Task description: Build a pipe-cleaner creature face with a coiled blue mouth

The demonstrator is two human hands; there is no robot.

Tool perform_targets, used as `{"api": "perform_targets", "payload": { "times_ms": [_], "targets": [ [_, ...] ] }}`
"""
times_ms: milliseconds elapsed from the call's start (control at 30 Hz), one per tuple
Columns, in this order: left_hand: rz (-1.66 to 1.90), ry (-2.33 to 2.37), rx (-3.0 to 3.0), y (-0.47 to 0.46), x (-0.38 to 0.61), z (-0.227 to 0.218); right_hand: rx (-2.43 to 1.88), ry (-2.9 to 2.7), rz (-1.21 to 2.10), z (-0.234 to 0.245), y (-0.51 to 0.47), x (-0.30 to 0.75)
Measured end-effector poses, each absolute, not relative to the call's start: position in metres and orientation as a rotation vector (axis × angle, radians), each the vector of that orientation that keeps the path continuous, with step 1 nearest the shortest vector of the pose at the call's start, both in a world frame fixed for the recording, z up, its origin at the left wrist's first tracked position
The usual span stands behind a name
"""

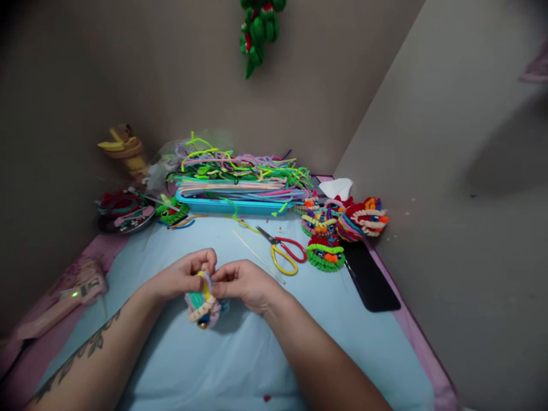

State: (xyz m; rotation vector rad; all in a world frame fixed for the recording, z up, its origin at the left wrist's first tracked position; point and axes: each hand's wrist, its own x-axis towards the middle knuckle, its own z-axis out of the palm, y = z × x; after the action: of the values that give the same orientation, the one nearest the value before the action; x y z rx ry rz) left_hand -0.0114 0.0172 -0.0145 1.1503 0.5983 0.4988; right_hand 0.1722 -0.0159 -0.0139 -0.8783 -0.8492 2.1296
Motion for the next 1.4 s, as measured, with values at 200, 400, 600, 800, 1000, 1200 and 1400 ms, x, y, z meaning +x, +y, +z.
{"api": "perform_targets", "payload": {
  "times_ms": [200,400,600,800,1000,1200,1400],
  "targets": [
    [0.519,0.654,1.161,0.0198,-0.0101,-0.0146,-0.806,-0.824,2.132,-0.0183,-0.0149,0.1710],
    [0.540,0.682,1.131,0.0210,-0.0083,-0.0152,-0.796,-0.737,2.119,-0.0209,-0.0129,0.1668],
    [0.562,0.700,1.133,0.0217,-0.0084,-0.0167,-0.811,-0.623,2.082,-0.0213,-0.0118,0.1638],
    [0.533,0.696,1.199,0.0212,-0.0075,-0.0134,-0.823,-0.641,2.063,-0.0184,-0.0111,0.1671],
    [0.517,0.715,1.244,0.0193,-0.0043,-0.0084,-0.876,-0.653,1.966,-0.0180,-0.0105,0.1684],
    [0.504,0.708,1.231,0.0197,-0.0050,-0.0106,-0.917,-0.727,1.839,-0.0185,-0.0083,0.1696],
    [0.499,0.724,1.239,0.0195,-0.0062,-0.0099,-0.916,-0.772,1.805,-0.0199,-0.0082,0.1702]
  ]
}}
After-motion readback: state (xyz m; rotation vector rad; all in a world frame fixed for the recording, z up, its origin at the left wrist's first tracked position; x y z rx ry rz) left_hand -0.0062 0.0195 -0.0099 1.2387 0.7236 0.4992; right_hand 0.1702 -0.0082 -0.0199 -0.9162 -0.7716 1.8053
